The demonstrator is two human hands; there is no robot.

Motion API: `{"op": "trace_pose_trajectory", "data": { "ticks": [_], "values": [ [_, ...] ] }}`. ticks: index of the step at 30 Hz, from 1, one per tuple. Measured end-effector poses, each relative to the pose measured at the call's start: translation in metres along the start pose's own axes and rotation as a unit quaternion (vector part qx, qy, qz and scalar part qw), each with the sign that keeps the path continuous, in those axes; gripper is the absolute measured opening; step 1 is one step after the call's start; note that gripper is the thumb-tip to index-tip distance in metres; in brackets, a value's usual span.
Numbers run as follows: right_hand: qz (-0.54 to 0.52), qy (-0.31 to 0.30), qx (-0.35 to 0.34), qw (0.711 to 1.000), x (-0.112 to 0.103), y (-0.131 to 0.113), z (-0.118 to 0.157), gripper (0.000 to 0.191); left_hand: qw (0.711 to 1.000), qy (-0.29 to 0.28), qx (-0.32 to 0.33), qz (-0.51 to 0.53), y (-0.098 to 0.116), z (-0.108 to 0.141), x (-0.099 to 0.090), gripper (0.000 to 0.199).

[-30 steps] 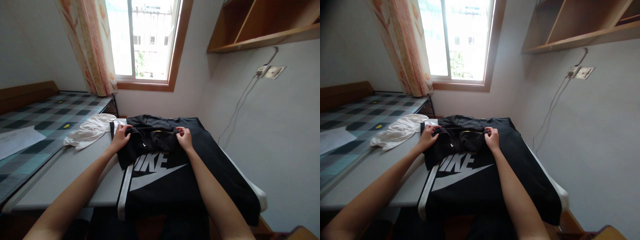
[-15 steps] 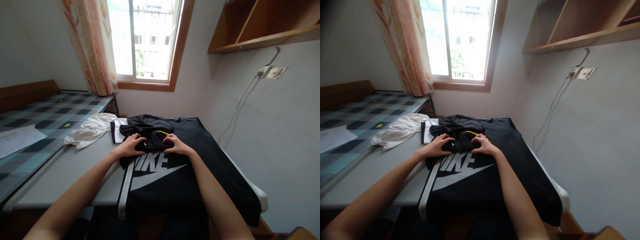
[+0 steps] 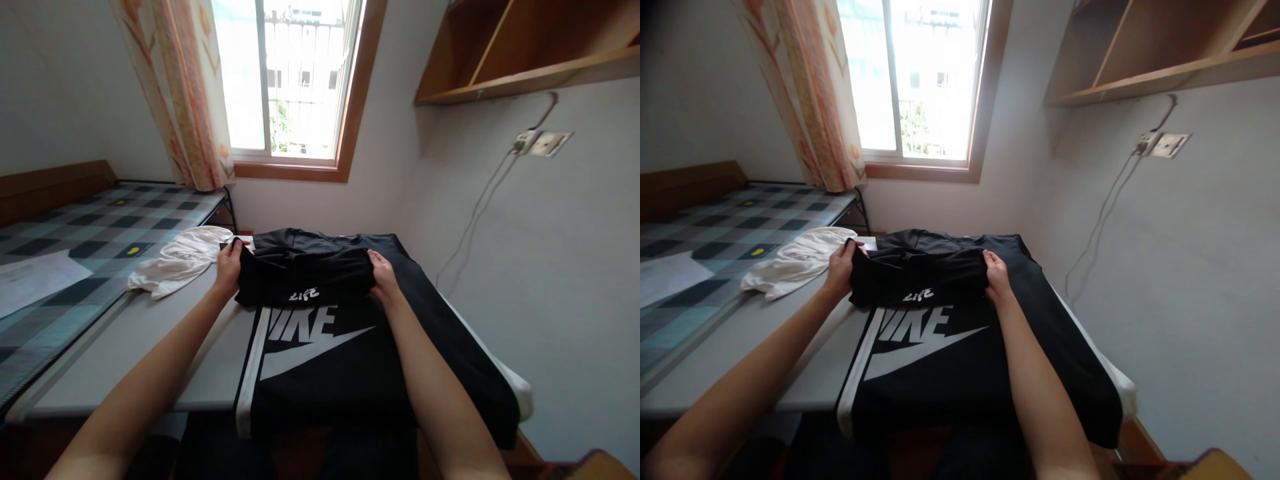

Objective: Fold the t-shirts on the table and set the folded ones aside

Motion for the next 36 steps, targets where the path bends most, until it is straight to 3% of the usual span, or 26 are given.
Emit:
{"op": "trace_pose_trajectory", "data": {
  "ticks": [3,6,8,10,12,14,16,19,21,24,27,30,36],
  "values": [
    [0.047,0.073,-0.008,0.996,-0.017,0.003,-0.008,0.042,0.994,0.094,-0.058,-0.003,-0.019,-0.019,-0.024,0.035],
    [0.171,0.088,-0.062,0.979,-0.023,-0.002,-0.010,0.041,0.979,0.168,-0.089,-0.073,-0.030,-0.024,-0.042,0.030],
    [0.255,0.064,-0.100,0.959,-0.019,-0.005,-0.009,0.043,0.959,0.232,-0.053,-0.151,-0.021,-0.017,-0.051,0.037],
    [0.324,0.042,-0.111,0.938,-0.016,-0.004,-0.007,0.041,0.932,0.264,0.056,-0.241,0.001,-0.005,-0.049,0.040],
    [0.378,0.035,-0.104,0.919,-0.016,-0.001,-0.006,0.036,0.899,0.215,0.200,-0.324,0.023,0.009,-0.031,0.033],
    [0.419,0.034,-0.095,0.903,-0.018,0.001,-0.006,0.032,0.873,0.094,0.303,-0.370,0.033,0.022,-0.004,0.028],
    [0.446,0.033,-0.090,0.890,-0.020,0.003,-0.007,0.031,0.851,-0.020,0.337,-0.402,0.028,0.030,0.019,0.034],
    [0.458,0.033,-0.106,0.882,-0.021,0.003,-0.007,0.029,0.847,-0.097,0.302,-0.426,0.009,0.029,0.035,0.049],
    [0.452,0.034,-0.129,0.882,-0.020,0.000,-0.006,0.028,0.860,-0.115,0.264,-0.422,-0.002,0.024,0.036,0.051],
    [0.440,0.042,-0.160,0.883,-0.017,-0.007,-0.004,0.029,0.874,-0.110,0.225,-0.416,-0.009,0.017,0.032,0.039],
    [0.426,0.043,-0.179,0.886,-0.013,-0.012,-0.003,0.032,0.872,-0.092,0.236,-0.419,-0.005,0.017,0.030,0.025],
    [0.405,0.027,-0.190,0.894,-0.008,-0.014,0.000,0.036,0.875,-0.092,0.254,-0.401,-0.002,0.020,0.032,0.024],
    [0.301,0.007,-0.173,0.938,-0.004,-0.010,0.001,0.043,0.915,-0.104,0.206,-0.332,-0.008,0.019,0.038,0.016]
  ]
}}
Point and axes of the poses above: each hand's wrist, its own z-axis away from the middle knuckle, its own x-axis out of the palm, y = z × x, the point moved 6 cm from there along -z, towards the middle knuckle, and after that the axes turned 13 degrees about -z, right-handed, at the moved point
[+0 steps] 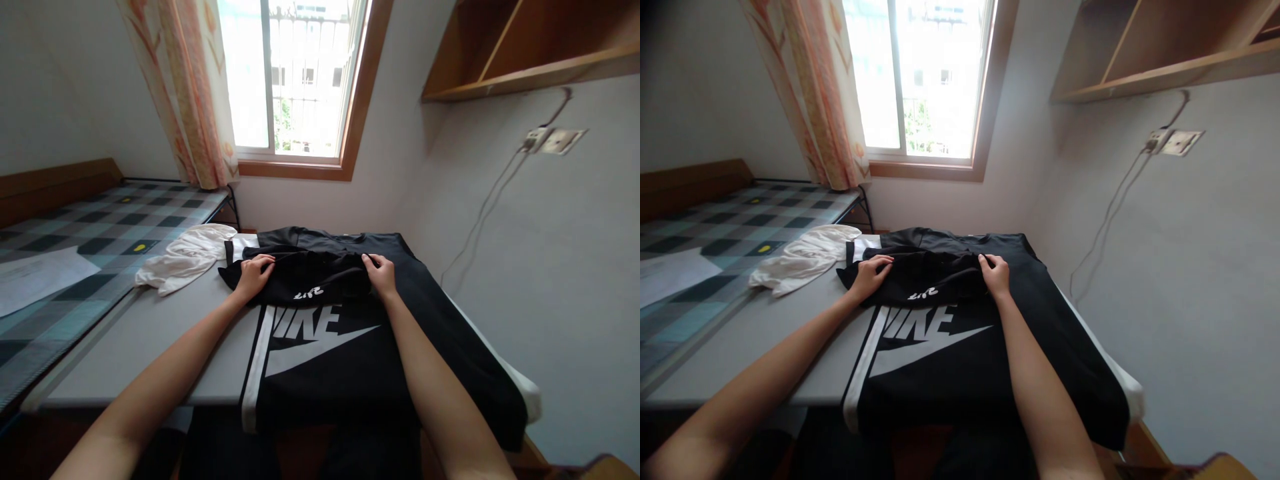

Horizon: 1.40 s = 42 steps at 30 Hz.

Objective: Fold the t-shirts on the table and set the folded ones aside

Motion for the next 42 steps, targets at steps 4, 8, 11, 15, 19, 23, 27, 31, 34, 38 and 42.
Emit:
{"op": "trace_pose_trajectory", "data": {
  "ticks": [4,8,11,15,19,23,27,31,34,38,42],
  "values": [
    [-0.153,0.016,0.076,0.985,-0.002,0.009,-0.003,0.040,0.992,0.070,-0.053,0.088,-0.013,-0.007,-0.014,0.024],
    [-0.133,0.012,0.069,0.989,-0.004,0.016,-0.007,0.037,0.979,0.104,-0.146,0.098,-0.040,-0.011,-0.025,0.023],
    [0.020,-0.043,0.043,0.998,0.000,0.022,-0.005,0.024,0.982,0.039,-0.183,-0.020,-0.051,-0.008,-0.021,0.016],
    [0.148,-0.087,0.047,0.984,0.003,0.029,0.001,0.017,0.977,-0.016,-0.147,-0.152,-0.043,-0.001,-0.015,0.021],
    [0.216,-0.080,0.013,0.973,0.001,0.016,0.003,0.021,0.978,0.008,-0.035,-0.204,-0.020,0.001,-0.014,0.028],
    [0.298,-0.082,0.058,0.949,-0.004,0.004,0.005,0.024,0.977,-0.015,0.005,-0.212,-0.012,0.001,-0.008,0.032],
    [0.343,-0.124,0.171,0.915,-0.008,0.008,0.009,0.037,0.972,-0.027,-0.021,-0.234,-0.013,0.002,-0.006,0.035],
    [0.343,-0.152,0.193,0.907,-0.007,0.015,0.010,0.033,0.966,-0.025,-0.065,-0.249,-0.020,0.003,-0.006,0.030],
    [0.318,-0.116,0.159,0.928,-0.010,0.012,0.008,0.026,0.967,-0.017,-0.101,-0.235,-0.030,0.003,-0.008,0.026],
    [0.242,-0.006,0.008,0.970,-0.022,-0.010,-0.001,0.029,0.974,0.038,-0.108,-0.197,-0.036,0.001,-0.016,0.028],
    [0.194,0.054,-0.087,0.976,-0.031,-0.021,-0.004,0.031,0.977,0.127,-0.071,-0.156,-0.032,0.001,-0.028,0.029]
  ]
}}
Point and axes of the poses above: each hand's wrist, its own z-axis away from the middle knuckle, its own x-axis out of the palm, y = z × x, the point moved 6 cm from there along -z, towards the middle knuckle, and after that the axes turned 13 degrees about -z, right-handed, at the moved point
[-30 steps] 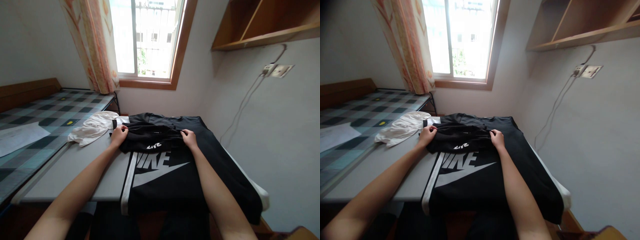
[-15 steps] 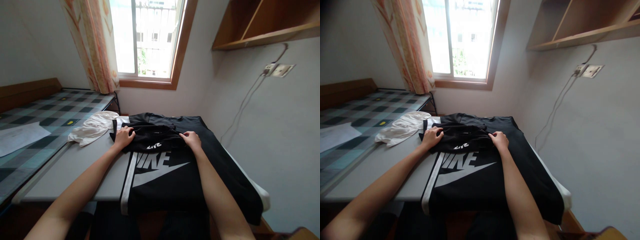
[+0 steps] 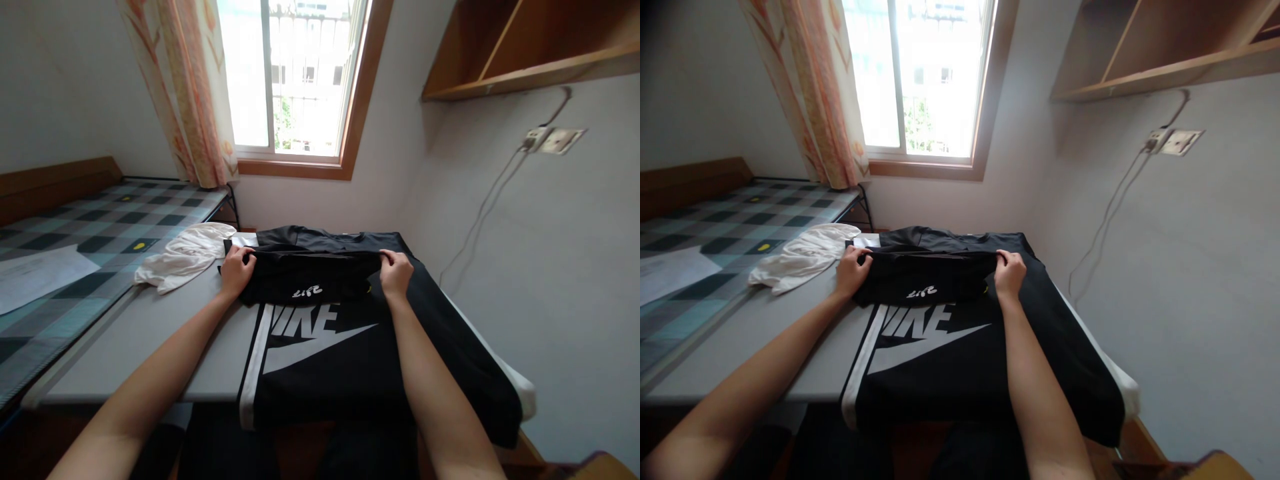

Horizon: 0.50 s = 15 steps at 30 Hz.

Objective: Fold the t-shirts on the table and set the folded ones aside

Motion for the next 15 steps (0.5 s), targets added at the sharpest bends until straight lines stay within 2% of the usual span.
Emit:
{"op": "trace_pose_trajectory", "data": {
  "ticks": [2,4,8,10,13,15],
  "values": [
    [0.006,0.000,-0.002,1.000,0.000,0.002,0.001,0.029,1.000,0.018,0.010,0.012,0.001,0.000,-0.001,0.030],
    [0.035,-0.017,0.017,0.999,0.002,0.004,0.002,0.028,1.000,0.013,0.018,0.010,0.001,0.000,0.001,0.029],
    [0.099,-0.083,0.116,0.985,0.007,0.012,0.007,0.029,0.998,0.013,0.059,-0.036,0.005,0.002,0.001,0.025],
    [0.112,-0.089,0.154,0.978,0.006,0.014,0.009,0.030,0.994,0.022,0.088,-0.068,0.011,0.003,-0.004,0.025],
    [0.064,-0.079,0.171,0.980,0.007,0.015,0.008,0.029,0.990,0.009,0.103,-0.093,0.018,0.005,-0.009,0.028],
    [-0.024,-0.075,0.179,0.981,0.011,0.014,0.008,0.030,0.993,-0.006,0.071,-0.091,0.018,0.005,-0.011,0.030]
  ]
}}
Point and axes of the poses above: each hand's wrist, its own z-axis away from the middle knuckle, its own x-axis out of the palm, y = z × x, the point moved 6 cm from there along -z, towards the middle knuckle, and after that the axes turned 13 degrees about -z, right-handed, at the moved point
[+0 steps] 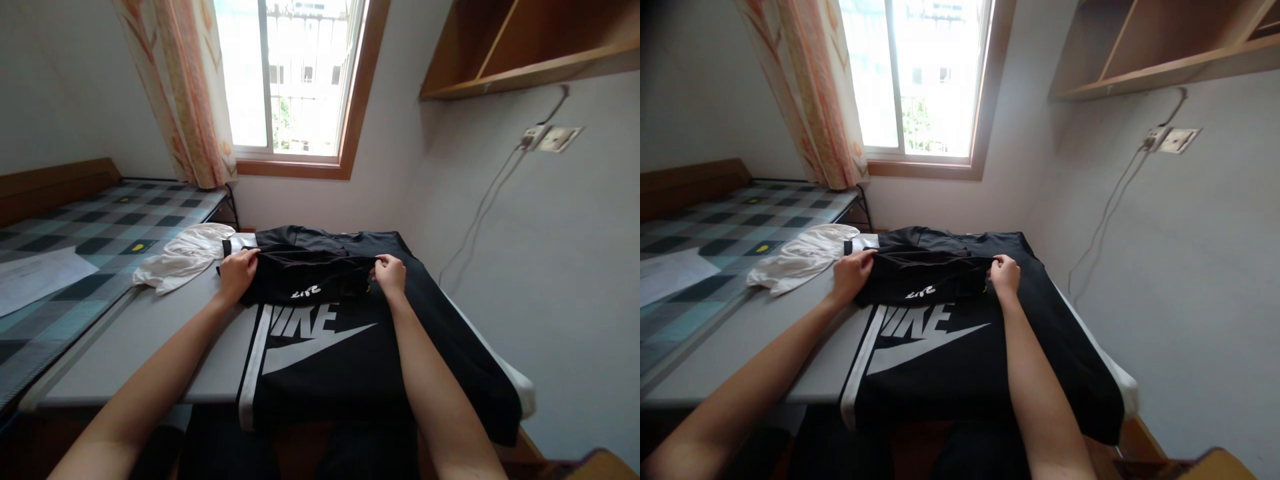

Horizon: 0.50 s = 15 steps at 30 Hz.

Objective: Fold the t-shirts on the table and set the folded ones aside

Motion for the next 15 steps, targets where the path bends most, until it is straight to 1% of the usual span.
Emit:
{"op": "trace_pose_trajectory", "data": {
  "ticks": [2,4,7,9,11,13,15],
  "values": [
    [-0.099,0.003,-0.008,0.995,0.002,-0.003,0.000,0.032,0.999,-0.004,-0.046,0.022,-0.003,0.000,-0.002,0.031],
    [-0.164,0.038,-0.042,0.985,0.000,-0.010,0.001,0.034,0.994,0.020,-0.076,0.074,-0.006,-0.001,-0.005,0.031],
    [-0.183,0.095,-0.112,0.972,-0.007,-0.021,0.004,0.037,0.981,0.084,-0.062,0.163,-0.005,-0.004,-0.014,0.033],
    [-0.154,0.100,-0.135,0.974,-0.008,-0.023,0.005,0.038,0.976,0.107,-0.030,0.187,-0.001,-0.005,-0.017,0.037],
    [-0.099,0.079,-0.139,0.982,-0.005,-0.021,0.003,0.035,0.978,0.090,0.010,0.187,0.005,-0.005,-0.011,0.047],
    [-0.046,0.054,-0.122,0.990,-0.001,-0.015,0.001,0.029,0.982,0.043,0.045,0.177,0.010,-0.004,0.002,0.055],
    [-0.047,0.028,-0.076,0.996,0.003,-0.005,-0.002,0.025,0.985,-0.015,0.064,0.162,0.011,-0.001,0.021,0.061]
  ]
}}
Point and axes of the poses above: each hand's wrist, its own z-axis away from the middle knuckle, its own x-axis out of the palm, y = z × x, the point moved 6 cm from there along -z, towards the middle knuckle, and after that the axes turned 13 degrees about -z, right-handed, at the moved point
